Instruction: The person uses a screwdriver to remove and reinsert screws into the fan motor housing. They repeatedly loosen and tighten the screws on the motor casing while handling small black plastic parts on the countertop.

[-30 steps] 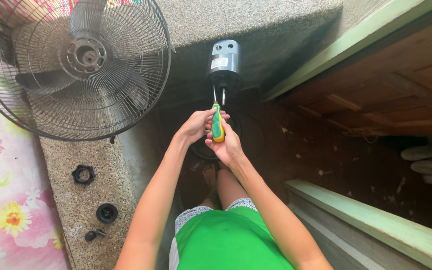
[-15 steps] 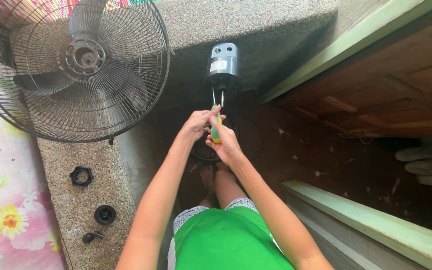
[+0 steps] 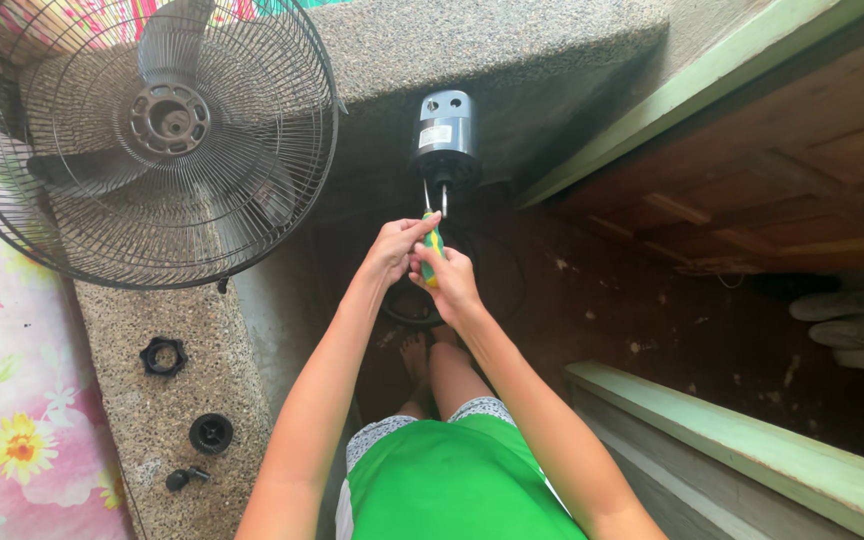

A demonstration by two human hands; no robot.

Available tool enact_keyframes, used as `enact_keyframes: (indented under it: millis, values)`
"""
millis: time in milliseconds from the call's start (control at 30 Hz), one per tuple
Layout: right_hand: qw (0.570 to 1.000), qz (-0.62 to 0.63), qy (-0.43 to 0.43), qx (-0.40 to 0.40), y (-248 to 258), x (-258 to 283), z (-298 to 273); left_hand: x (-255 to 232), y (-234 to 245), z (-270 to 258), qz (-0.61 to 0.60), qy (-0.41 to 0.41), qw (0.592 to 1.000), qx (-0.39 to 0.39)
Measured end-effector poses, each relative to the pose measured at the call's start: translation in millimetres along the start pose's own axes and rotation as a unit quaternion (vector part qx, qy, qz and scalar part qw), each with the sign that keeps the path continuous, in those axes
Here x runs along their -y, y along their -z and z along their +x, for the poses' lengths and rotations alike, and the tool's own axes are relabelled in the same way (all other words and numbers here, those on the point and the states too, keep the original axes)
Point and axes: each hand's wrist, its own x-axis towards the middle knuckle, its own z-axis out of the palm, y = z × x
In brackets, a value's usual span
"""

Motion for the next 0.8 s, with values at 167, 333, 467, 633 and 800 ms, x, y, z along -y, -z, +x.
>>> enact_keyframes:
  millis: [167,333,467,633,800]
  values:
    - [0.988,0.121,-0.093,-0.013,2,7,0,-11,8,-7,-0.048,0.024,0.994,0.090]
    - [0.998,-0.039,-0.017,-0.038,1,-9,-1,6,10,-4,0.002,0.017,1.000,0.013]
    - [0.998,0.054,-0.033,0.024,2,-16,5,17,13,0,-0.009,0.024,1.000,0.011]
    - [0.980,0.163,-0.108,0.042,11,-12,0,10,16,-5,-0.025,0.019,0.997,0.064]
    - [0.997,0.029,-0.028,-0.058,-4,-23,-1,11,7,-16,-0.031,0.017,0.999,0.021]
